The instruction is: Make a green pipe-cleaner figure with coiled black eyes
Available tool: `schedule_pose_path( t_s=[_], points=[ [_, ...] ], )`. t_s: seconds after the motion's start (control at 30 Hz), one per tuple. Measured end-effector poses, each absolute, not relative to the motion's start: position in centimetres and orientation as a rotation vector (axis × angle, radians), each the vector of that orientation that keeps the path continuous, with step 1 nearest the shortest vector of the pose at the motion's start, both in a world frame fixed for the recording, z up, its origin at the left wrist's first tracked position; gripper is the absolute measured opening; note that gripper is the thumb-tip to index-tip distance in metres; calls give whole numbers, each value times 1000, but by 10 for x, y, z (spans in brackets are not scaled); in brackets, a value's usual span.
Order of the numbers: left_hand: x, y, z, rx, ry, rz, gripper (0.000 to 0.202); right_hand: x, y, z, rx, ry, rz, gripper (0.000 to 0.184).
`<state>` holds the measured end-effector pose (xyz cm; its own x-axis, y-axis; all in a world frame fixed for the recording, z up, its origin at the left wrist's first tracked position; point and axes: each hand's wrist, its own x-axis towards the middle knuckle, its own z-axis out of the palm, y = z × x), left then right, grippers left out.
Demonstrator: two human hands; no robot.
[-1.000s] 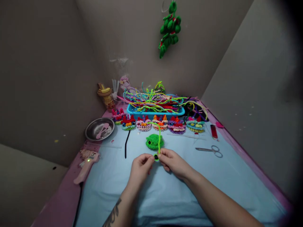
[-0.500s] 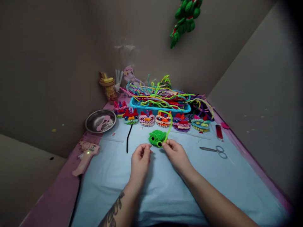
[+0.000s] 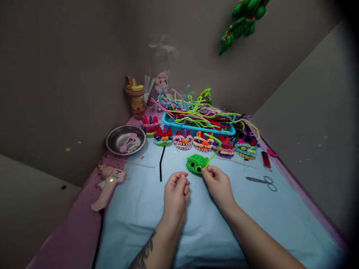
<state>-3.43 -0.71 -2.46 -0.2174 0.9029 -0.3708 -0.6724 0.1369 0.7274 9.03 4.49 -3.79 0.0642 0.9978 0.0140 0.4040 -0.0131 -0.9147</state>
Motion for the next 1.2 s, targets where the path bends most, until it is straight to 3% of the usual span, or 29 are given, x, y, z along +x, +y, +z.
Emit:
schedule_pose_path(
  t_s=[0.33,1.03,1.13,1.2],
  points=[
    [-34,-11,-26,816,1231,1458,16,104,37,-19,-1351,-1438,1314,33],
    [7,34,5,1036,1150,1077,18,175,43,3,-1215,-1626,1351,21],
    [5,51,18,1053,1146,1098,20,219,52,14,-1356,-1830,1201,26],
    [-1,67,28,1055,1156,1142,24,254,58,14,-1586,-2048,759,21]
  ],
)
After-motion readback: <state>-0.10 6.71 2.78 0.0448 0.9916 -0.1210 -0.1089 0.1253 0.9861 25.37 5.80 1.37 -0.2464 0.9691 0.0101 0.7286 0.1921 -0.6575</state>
